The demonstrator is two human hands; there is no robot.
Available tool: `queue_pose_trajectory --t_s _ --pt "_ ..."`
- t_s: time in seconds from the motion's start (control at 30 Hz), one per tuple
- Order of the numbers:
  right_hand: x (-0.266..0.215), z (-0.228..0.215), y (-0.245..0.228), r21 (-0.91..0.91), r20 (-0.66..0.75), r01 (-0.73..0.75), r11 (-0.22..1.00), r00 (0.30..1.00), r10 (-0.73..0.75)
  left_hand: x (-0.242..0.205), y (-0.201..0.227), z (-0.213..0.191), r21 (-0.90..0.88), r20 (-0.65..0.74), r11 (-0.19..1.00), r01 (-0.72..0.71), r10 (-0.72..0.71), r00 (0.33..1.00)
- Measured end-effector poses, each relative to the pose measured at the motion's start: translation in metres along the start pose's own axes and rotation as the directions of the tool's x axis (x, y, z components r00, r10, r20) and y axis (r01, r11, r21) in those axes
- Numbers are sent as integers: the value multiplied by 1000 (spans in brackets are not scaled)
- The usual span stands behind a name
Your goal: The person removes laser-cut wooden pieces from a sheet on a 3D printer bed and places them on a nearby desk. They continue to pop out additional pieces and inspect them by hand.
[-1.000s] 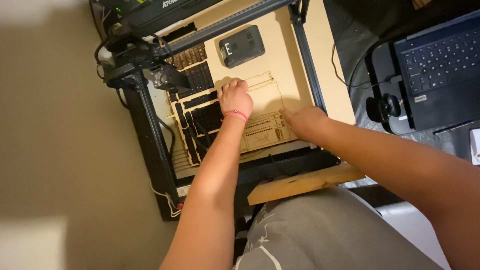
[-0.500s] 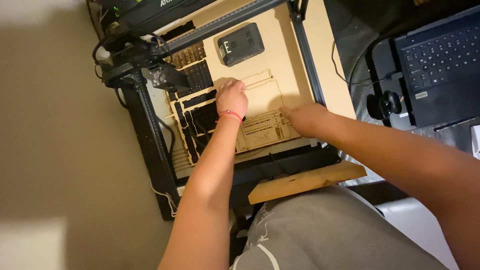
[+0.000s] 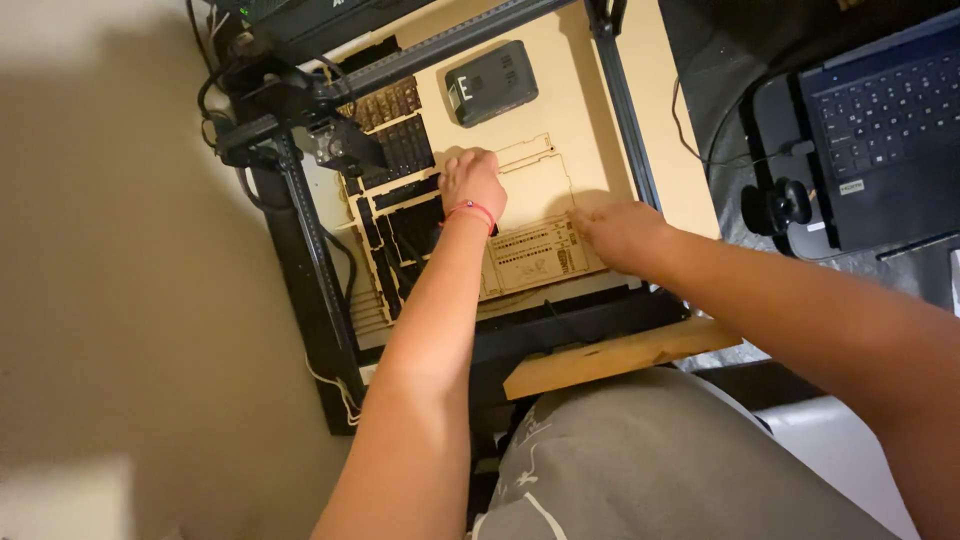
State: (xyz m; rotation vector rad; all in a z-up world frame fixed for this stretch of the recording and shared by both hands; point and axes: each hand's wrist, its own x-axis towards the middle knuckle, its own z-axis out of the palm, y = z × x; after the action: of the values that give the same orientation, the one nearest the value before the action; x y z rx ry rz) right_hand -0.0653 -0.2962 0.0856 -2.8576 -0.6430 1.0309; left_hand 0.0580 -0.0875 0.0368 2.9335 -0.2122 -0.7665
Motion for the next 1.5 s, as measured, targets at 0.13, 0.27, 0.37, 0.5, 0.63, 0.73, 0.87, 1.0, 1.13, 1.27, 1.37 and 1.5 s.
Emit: queue_pose_trajectory --t_s 0.13,0.27,0.37,0.5,0.63,0.73,0.87,1.0,1.13,1.27,1.37,1.5 --pt "3 8 2 32 -16 18 999 1000 -18 5 0 -5 -39 64 998 49 -47 997" --pt "-17 -12 -3 99 -6 15 995 1000 -15 -29 14 -40 -265 199 956 125 -73 977" --pt "-9 0 9 88 -86 92 992 993 -85 -6 -15 9 -613 111 776 152 -106 988" --pt "-24 -23 12 456 105 -48 889 994 0 -10 -33 31 -868 -125 495 19 -256 959" --pt "-37 6 52 950 -312 295 102 903 295 -33 -11 24 -993 -111 62 -102 -166 980" --pt "-84 -10 61 933 -282 346 -101 875 393 -83 46 -5 -978 -188 64 -197 120 975" --pt "-138 -6 72 789 -444 598 -143 715 539 -145 121 -56 -880 -341 142 -454 476 810" --pt "-207 24 97 819 -519 502 280 439 733 -177 173 -75 -764 -428 129 -632 632 646" --pt "-256 68 98 950 -188 312 -5 583 790 -184 193 -78 -748 -113 303 -590 819 563" --pt "-273 159 107 955 117 155 -253 587 801 -156 149 -84 -693 -113 434 -575 722 682" --pt "-269 179 91 922 350 -2 -388 438 828 -119 82 -76 -629 -318 528 -570 494 809" --pt "-246 270 107 924 347 -24 -382 475 809 -109 20 -50 -532 -183 795 -291 227 956"
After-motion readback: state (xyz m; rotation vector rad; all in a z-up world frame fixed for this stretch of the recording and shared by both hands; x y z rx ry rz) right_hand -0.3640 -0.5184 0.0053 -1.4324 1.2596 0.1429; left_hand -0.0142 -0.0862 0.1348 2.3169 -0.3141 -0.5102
